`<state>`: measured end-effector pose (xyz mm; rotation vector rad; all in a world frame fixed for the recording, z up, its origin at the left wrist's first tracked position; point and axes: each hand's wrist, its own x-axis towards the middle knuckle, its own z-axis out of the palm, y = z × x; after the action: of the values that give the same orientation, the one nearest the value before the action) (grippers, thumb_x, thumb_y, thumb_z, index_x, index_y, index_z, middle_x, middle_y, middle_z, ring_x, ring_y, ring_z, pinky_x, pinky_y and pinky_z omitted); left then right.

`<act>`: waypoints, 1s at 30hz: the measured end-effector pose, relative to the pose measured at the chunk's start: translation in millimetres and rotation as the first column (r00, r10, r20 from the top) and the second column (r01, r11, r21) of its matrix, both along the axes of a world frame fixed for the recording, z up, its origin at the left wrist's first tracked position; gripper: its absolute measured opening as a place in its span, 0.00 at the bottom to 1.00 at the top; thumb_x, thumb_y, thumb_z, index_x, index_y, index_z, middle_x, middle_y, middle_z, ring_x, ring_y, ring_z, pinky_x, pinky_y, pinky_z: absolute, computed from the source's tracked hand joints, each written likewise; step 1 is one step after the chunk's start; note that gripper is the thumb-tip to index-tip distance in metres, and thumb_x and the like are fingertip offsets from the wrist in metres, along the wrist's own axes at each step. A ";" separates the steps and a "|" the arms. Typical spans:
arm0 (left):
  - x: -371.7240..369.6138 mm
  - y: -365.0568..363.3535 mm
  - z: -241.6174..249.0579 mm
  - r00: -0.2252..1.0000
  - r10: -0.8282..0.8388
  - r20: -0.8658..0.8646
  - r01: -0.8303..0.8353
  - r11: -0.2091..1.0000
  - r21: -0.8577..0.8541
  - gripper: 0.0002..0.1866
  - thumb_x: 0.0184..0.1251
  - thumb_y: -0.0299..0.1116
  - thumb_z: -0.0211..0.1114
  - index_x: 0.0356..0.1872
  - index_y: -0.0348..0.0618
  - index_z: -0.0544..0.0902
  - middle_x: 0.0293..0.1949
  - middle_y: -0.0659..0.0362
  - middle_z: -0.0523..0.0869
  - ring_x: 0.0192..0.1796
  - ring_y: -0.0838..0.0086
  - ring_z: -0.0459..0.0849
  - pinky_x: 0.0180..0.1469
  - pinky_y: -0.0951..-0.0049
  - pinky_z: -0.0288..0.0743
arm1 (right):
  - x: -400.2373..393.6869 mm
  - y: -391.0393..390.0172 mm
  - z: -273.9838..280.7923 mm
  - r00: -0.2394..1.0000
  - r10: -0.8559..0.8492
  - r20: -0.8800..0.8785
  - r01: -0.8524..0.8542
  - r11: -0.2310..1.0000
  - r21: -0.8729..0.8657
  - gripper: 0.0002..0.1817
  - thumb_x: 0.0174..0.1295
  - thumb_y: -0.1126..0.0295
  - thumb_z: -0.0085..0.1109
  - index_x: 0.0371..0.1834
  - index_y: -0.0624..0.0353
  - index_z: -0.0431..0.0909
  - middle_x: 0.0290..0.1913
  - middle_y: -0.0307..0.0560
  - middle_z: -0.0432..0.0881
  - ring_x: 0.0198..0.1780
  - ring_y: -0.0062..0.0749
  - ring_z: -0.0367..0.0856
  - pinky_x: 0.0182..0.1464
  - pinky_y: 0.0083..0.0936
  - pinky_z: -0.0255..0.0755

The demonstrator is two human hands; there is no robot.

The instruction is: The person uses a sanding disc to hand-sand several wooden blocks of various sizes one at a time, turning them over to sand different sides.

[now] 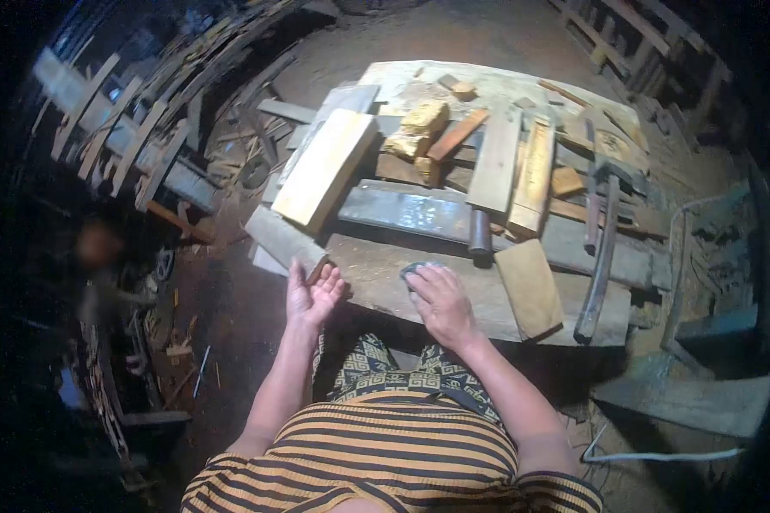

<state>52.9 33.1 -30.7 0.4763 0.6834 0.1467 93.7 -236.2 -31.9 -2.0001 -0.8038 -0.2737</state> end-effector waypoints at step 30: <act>201.8 -169.6 53.9 0.759 -0.652 0.006 0.357 0.423 0.833 0.08 0.61 0.30 0.64 0.27 0.45 0.73 0.28 0.59 0.83 0.29 0.75 0.83 0.25 0.75 0.77 | -0.5 -0.1 -16.0 0.998 0.035 0.043 -0.023 0.969 -0.248 0.16 0.48 0.67 0.57 0.41 0.59 0.80 0.44 0.54 0.77 0.46 0.48 0.72 0.52 0.41 0.65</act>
<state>254.7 -136.5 23.2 1.5056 0.0454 -0.0755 93.2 -236.3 -48.0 -2.2192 -0.9346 -0.2129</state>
